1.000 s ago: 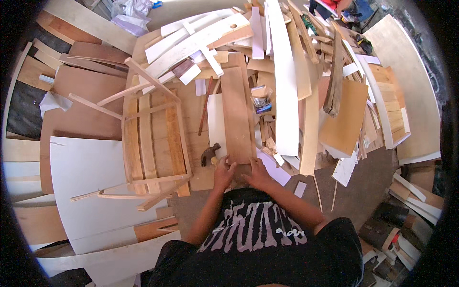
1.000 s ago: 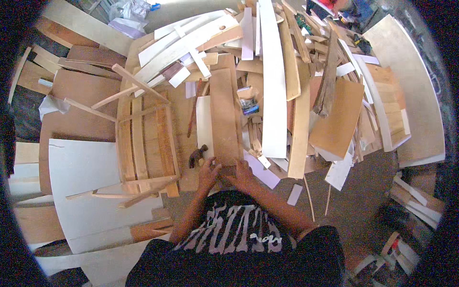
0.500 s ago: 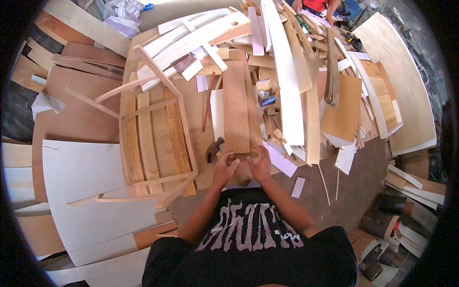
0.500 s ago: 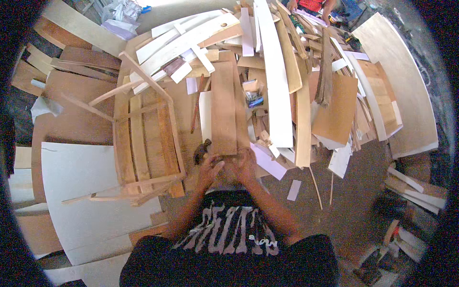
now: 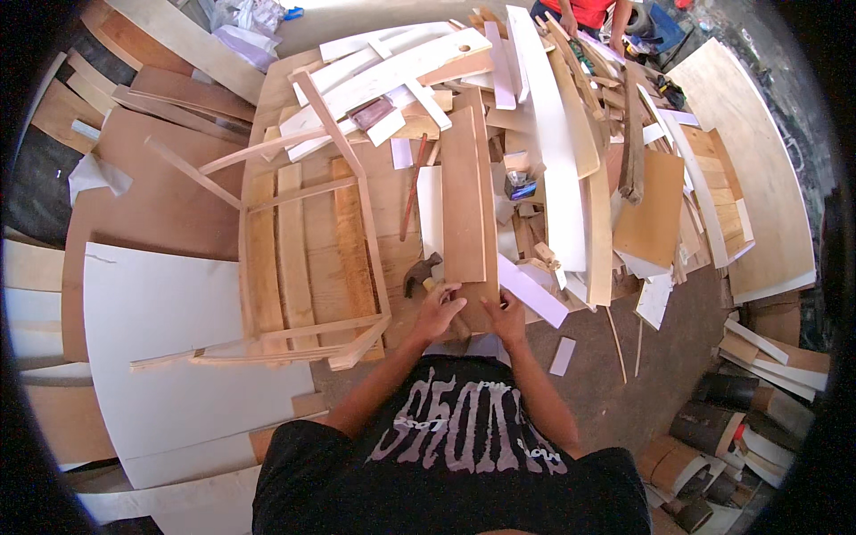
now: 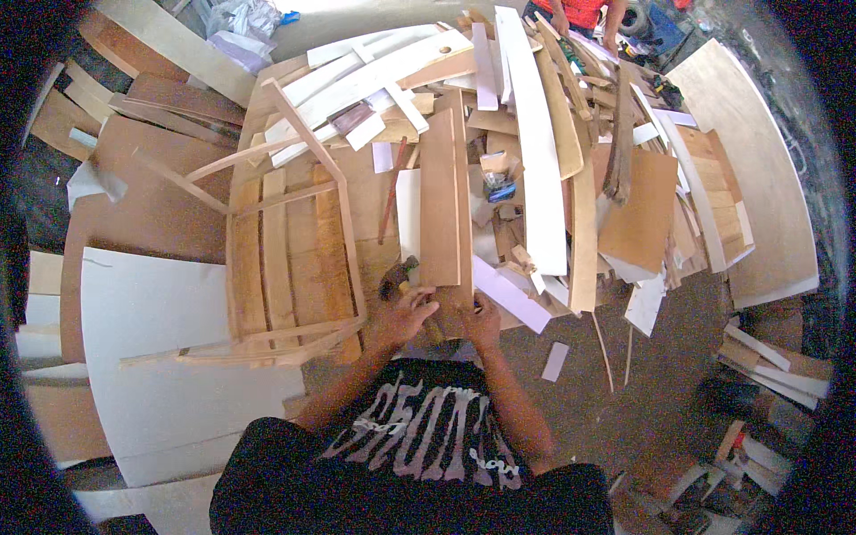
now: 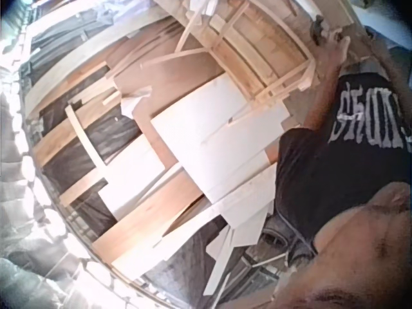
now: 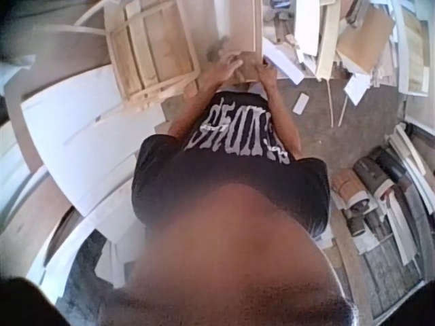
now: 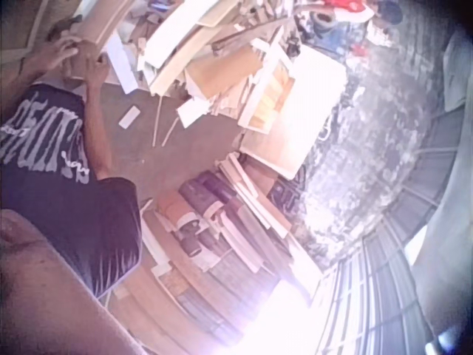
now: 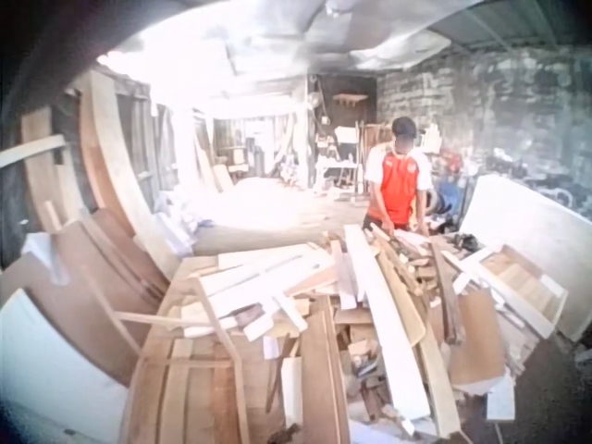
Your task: The person builds a wooden chair by hammering frame pieces together with a hammer, lifting and turning the wooden frame, fitting wooden planks across the structure, and hammering the planks into place.
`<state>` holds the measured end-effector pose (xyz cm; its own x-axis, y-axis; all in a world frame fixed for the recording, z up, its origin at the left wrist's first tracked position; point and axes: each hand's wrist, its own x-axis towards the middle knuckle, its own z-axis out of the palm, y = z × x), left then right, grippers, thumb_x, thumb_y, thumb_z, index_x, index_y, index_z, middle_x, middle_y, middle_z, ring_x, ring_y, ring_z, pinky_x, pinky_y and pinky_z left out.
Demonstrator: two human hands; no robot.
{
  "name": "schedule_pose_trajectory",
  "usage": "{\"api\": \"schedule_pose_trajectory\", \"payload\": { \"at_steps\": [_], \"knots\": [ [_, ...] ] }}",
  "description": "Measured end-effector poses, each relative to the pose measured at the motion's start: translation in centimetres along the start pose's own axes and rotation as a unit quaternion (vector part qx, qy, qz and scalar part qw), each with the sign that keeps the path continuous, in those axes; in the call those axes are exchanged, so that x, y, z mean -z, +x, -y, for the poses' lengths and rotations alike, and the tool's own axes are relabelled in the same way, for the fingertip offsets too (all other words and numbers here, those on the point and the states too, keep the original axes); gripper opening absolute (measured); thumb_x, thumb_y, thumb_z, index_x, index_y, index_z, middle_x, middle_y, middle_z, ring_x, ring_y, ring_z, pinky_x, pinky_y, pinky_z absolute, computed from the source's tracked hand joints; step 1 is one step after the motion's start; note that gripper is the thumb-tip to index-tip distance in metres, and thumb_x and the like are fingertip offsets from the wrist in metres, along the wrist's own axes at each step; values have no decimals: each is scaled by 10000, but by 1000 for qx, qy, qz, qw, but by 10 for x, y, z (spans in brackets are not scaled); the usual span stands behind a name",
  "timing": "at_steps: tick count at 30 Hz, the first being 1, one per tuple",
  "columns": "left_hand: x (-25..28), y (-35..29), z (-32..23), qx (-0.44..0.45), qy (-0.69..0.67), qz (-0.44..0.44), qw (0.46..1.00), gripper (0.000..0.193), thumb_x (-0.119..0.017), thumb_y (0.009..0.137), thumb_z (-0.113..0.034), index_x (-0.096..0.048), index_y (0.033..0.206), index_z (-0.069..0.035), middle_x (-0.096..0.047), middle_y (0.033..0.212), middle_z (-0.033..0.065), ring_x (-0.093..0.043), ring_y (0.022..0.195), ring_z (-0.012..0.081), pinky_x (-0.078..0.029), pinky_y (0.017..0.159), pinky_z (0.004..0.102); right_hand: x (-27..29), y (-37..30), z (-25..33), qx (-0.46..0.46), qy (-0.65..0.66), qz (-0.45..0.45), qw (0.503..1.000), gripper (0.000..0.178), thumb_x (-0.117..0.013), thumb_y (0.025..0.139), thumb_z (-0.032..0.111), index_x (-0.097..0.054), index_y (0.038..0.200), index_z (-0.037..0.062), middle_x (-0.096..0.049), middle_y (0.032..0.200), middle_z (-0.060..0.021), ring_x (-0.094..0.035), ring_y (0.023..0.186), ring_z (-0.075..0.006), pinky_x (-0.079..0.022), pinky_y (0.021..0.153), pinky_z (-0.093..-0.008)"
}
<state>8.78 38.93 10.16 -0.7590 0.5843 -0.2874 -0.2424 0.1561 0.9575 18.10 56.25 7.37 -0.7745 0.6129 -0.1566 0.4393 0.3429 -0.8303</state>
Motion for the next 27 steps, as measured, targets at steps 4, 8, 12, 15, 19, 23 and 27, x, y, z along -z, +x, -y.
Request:
{"api": "schedule_pose_trajectory", "payload": {
  "at_steps": [4,8,12,15,19,23,27],
  "knots": [
    [-2,6,14,48,-47,-20,998,422,-679,882,-197,-561,1235,1,-588,1250,136,-563,1176,235,-452,937,338,4,-8,9,17,-7,-76,997,258,-737,783,196,-643,889,-20,-654,768,-127,-607,688,-212,-487,678,-360],
    [-4,6,27,-29,24,-31,999,436,-690,868,-221,-573,1228,-7,-614,1201,151,-600,1110,247,-463,918,332,30,-31,28,60,-62,-120,989,207,-705,792,149,-624,853,-31,-648,806,-149,-609,727,-226,-486,696,-365],
    [-7,5,39,-56,47,-46,996,480,-692,864,-273,-564,1244,-11,-621,1190,160,-604,1100,266,-476,910,345,49,-55,42,34,-34,-132,990,220,-707,780,140,-626,879,-39,-619,825,-166,-604,758,-280,-480,719,-386],
    [-16,0,31,-79,51,-57,994,487,-700,859,-274,-562,1245,-13,-625,1182,159,-606,1093,271,-480,918,350,68,-80,57,68,-79,-128,986,230,-713,770,142,-609,863,-41,-585,812,-165,-582,768,-321,-465,717,-405],
    [-28,-20,16,-161,73,-42,983,479,-701,863,-268,-563,1252,-24,-612,1202,172,-601,1103,271,-475,942,349,76,-121,31,85,-113,-149,979,212,-710,763,123,-583,822,-36,-566,817,-169,-561,767,-338,-449,705,-413],
    [-37,-53,37,-41,6,1,999,492,-671,899,-249,-512,1285,10,-590,1237,173,-584,1121,245,-463,968,351,84,-173,27,110,-75,-174,976,202,-711,765,104,-562,792,-29,-530,782,-135,-525,718,-277,-424,665,-370],
    [-71,-105,31,-38,-126,26,991,480,-606,933,-231,-481,1291,63,-589,1237,144,-559,1158,239,-424,1007,367,101,-228,11,76,15,-137,988,195,-710,796,130,-589,829,-20,-499,764,-75,-489,713,-183,-401,646,-323]
  ]
}}
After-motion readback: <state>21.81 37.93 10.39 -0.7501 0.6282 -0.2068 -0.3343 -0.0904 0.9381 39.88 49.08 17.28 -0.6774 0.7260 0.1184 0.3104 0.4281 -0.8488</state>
